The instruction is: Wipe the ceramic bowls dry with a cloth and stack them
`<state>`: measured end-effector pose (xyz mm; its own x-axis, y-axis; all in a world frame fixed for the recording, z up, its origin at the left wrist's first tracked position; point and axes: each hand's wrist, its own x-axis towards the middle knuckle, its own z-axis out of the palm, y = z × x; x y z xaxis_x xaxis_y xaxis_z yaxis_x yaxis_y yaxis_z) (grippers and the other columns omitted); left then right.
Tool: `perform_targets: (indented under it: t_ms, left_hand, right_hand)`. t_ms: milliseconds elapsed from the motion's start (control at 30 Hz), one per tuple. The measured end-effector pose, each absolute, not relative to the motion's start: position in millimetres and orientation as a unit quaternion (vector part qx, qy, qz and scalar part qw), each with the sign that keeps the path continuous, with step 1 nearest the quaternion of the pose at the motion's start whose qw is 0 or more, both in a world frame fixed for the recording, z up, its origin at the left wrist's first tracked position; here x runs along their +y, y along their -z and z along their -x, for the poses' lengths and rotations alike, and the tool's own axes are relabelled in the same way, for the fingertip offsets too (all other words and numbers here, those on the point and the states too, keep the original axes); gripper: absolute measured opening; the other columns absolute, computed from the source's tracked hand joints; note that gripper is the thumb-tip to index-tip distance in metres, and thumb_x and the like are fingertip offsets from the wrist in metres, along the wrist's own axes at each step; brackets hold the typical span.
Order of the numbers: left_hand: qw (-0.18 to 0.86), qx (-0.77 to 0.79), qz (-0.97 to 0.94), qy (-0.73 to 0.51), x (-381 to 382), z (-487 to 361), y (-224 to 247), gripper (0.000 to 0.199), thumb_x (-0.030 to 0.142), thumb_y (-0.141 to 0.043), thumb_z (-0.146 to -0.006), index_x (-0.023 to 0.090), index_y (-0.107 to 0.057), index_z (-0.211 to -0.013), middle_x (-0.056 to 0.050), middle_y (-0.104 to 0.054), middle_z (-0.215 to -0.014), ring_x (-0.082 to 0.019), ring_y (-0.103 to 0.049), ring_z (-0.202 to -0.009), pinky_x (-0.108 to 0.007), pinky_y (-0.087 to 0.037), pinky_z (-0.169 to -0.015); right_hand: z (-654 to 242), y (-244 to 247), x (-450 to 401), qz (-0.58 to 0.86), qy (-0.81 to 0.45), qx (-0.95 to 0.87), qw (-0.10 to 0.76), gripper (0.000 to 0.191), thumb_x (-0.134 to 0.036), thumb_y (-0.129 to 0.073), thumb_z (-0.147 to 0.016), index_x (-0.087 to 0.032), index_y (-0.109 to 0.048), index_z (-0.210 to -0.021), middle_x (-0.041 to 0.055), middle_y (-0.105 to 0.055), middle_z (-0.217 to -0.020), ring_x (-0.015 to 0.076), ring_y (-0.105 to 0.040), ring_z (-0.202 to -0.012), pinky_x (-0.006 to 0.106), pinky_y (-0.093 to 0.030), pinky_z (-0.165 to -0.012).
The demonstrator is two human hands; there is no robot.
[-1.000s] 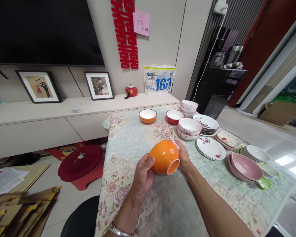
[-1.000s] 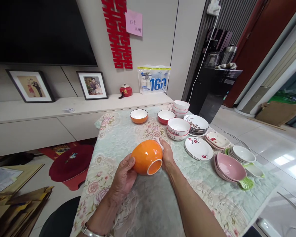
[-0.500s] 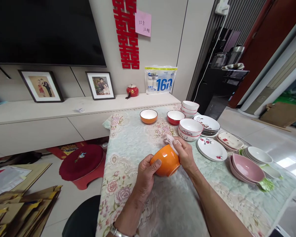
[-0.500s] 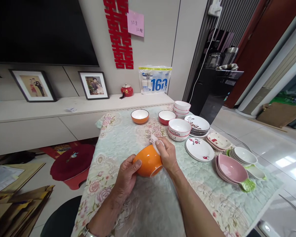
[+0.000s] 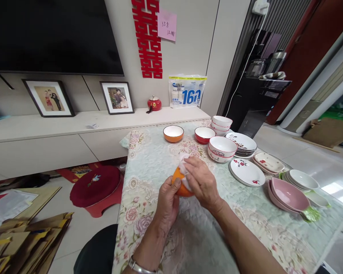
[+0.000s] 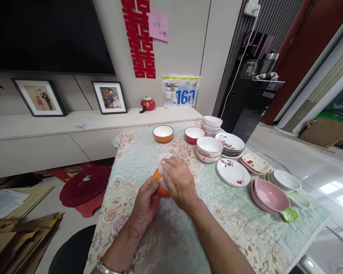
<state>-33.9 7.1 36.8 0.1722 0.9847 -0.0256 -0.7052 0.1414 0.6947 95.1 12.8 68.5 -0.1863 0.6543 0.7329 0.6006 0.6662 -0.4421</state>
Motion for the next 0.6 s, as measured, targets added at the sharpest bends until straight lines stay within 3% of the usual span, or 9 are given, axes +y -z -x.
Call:
perform_targets:
  t_ms: [100, 200, 300, 467, 600]
  left_hand:
    - [0.713, 0.255, -0.303, -0.579, 4, 33, -36, 0.023, 0.035, -0.077, -0.071, 0.016, -0.067, -0.079, 0.000, -0.062, -0.072, -0.013, -0.054, -0.068, -0.026, -0.043, -0.069]
    - [0.700, 0.277, -0.320, -0.575, 3, 33, -34, 0.026, 0.037, -0.079, -0.069, 0.016, -0.064, -0.073, 0.003, -0.054, -0.063, -0.011, -0.046, -0.060, -0.024, -0.038, -0.062]
    - [0.695, 0.288, -0.320, -0.575, 2, 34, -33, 0.030, 0.039, -0.081, -0.066, 0.016, -0.062, -0.070, 0.002, -0.053, -0.063, -0.011, -0.045, -0.059, -0.024, -0.038, -0.062]
    - [0.709, 0.263, -0.297, -0.583, 2, 35, -38, 0.034, 0.040, -0.083, -0.061, 0.016, -0.066, -0.078, -0.003, -0.064, -0.078, -0.016, -0.056, -0.073, -0.029, -0.044, -0.074]
    - [0.729, 0.242, -0.300, -0.565, 3, 36, -41, 0.034, 0.041, -0.080, -0.066, 0.016, -0.067, -0.085, -0.007, -0.068, -0.086, -0.021, -0.061, -0.083, -0.032, -0.046, -0.080]
  right_hand:
    - [-110, -63, 24, 0.466, -0.169, -0.656, 0.569, 0.030, -0.032, -0.048, -0.094, -0.022, -0.066, -0.115, 0.0080, -0.065, -0.124, 0.0244, -0.056, -0.117, 0.043, -0.041, -0.103]
    - [-117, -52, 35, 0.495, -0.362, -0.491, 0.619, 0.028, -0.044, -0.053, -0.089, -0.021, -0.070, -0.093, 0.0048, -0.073, -0.099, 0.0234, -0.064, -0.094, 0.036, -0.051, -0.082]
    - [-116, -42, 43, 0.460, -0.511, -0.336, 0.644, 0.030, -0.051, -0.063, -0.079, -0.020, -0.065, -0.078, 0.0027, -0.072, -0.077, 0.0219, -0.065, -0.077, 0.032, -0.052, -0.066]
    - [-107, -36, 45, 0.390, -0.616, -0.261, 0.632, 0.038, -0.058, -0.065, -0.075, -0.020, -0.063, -0.078, 0.0044, -0.072, -0.075, 0.0243, -0.068, -0.076, 0.036, -0.055, -0.068]
    - [-111, -40, 43, 0.380, -0.636, -0.233, 0.630, 0.035, -0.055, -0.064, -0.075, -0.020, -0.062, -0.076, 0.0043, -0.070, -0.071, 0.0244, -0.067, -0.071, 0.037, -0.055, -0.067]
